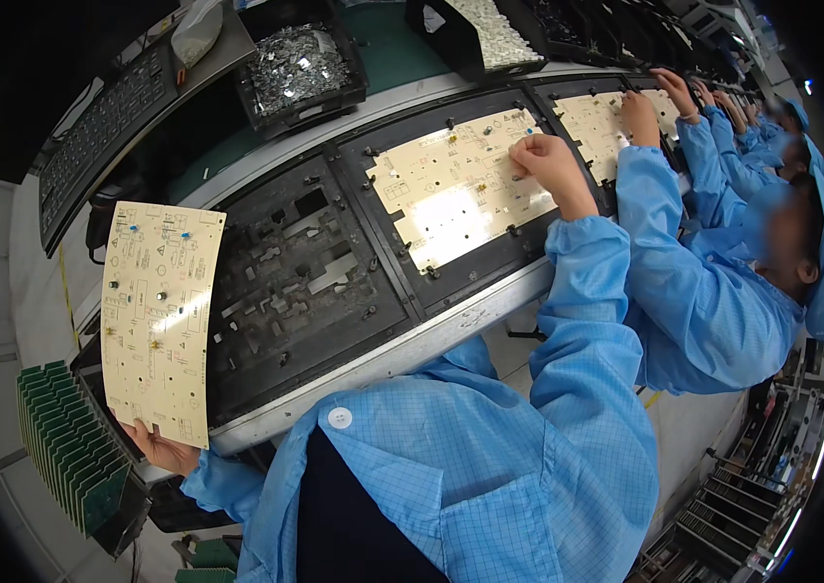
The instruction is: Placing components and applying stickers to circuit boards on an assembly line.
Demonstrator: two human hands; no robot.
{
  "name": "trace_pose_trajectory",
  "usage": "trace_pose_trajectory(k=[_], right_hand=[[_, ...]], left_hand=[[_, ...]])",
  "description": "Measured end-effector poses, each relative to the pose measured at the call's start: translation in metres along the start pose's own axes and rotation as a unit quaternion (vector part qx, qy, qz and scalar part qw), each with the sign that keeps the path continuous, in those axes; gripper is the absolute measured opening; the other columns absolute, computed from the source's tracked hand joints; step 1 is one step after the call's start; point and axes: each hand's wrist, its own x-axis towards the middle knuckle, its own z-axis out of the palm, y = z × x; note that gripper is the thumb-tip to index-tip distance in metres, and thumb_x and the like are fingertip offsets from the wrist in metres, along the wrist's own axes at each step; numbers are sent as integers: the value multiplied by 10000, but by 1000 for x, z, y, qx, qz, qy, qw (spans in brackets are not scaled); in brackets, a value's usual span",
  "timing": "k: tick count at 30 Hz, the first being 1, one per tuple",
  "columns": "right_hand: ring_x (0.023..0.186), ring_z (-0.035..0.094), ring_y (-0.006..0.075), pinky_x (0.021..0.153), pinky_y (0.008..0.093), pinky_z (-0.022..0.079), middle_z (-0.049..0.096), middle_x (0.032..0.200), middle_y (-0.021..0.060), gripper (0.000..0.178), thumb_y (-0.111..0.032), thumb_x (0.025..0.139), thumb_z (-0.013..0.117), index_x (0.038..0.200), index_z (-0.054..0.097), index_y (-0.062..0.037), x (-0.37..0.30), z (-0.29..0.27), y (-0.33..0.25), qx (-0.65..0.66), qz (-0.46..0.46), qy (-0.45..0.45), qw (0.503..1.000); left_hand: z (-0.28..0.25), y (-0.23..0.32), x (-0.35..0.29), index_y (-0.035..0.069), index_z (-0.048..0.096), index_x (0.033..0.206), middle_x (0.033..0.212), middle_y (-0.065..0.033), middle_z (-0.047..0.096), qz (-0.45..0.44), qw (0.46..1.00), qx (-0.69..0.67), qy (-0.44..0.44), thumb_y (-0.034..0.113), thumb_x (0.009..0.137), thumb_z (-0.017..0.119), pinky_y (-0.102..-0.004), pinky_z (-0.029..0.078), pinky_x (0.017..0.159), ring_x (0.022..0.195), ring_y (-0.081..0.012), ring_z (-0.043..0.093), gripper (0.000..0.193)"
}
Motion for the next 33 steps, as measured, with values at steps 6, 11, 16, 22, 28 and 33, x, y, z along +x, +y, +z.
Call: trace_pose_trajectory(k=[6,11,16,22,28,33], right_hand=[[827,626,156,775,248,528,633,958,82,188,-57,936,596,1089,614,50,-14,40,-41,211,20,-62,975],[737,568,106,723,231,481,610,851,6,222,-158,958,590,1063,635,32,-9,85,-55,136,5,-143,980],[689,506,50,640,220,437,584,761,-45,137,-99,864,730,958,673,-16,3,132,-54,-100,-129,-101,981],[676,541,164,654,299,465,590,751,58,123,-46,804,743,861,642,-7,1,149,-54,-226,-215,-64,948],[767,545,247,736,315,462,561,818,108,85,-12,887,594,911,512,-7,-14,154,-74,-249,-188,-103,944],[645,386,31,565,175,314,483,768,-43,167,-53,972,465,1075,592,-23,-26,165,-87,111,-24,-267,957]], left_hand=[[3,1,1,89,319,1493,1513,-178,368,-7,1000,-23,-14,59,984,421,-531,380,1114,1365,-321,414,520],[0,2,0,88,313,1497,1515,-179,364,-9,1000,-24,-14,55,980,418,-550,378,1109,1365,-327,413,529],[9,2,0,87,287,1508,1521,-182,351,-12,999,-29,-21,36,972,402,-560,389,1099,1366,-344,408,551],[6,2,3,48,249,1512,1518,-226,332,7,1000,-22,-14,25,952,409,-560,386,1101,1369,-364,399,583],[19,3,-2,26,242,1505,1497,-249,351,32,998,38,45,49,934,461,-525,397,1096,1348,-370,425,613],[39,-1,7,13,266,1484,1432,-206,429,-47,995,81,21,54,902,528,-447,424,1076,1312,-346,463,639]])
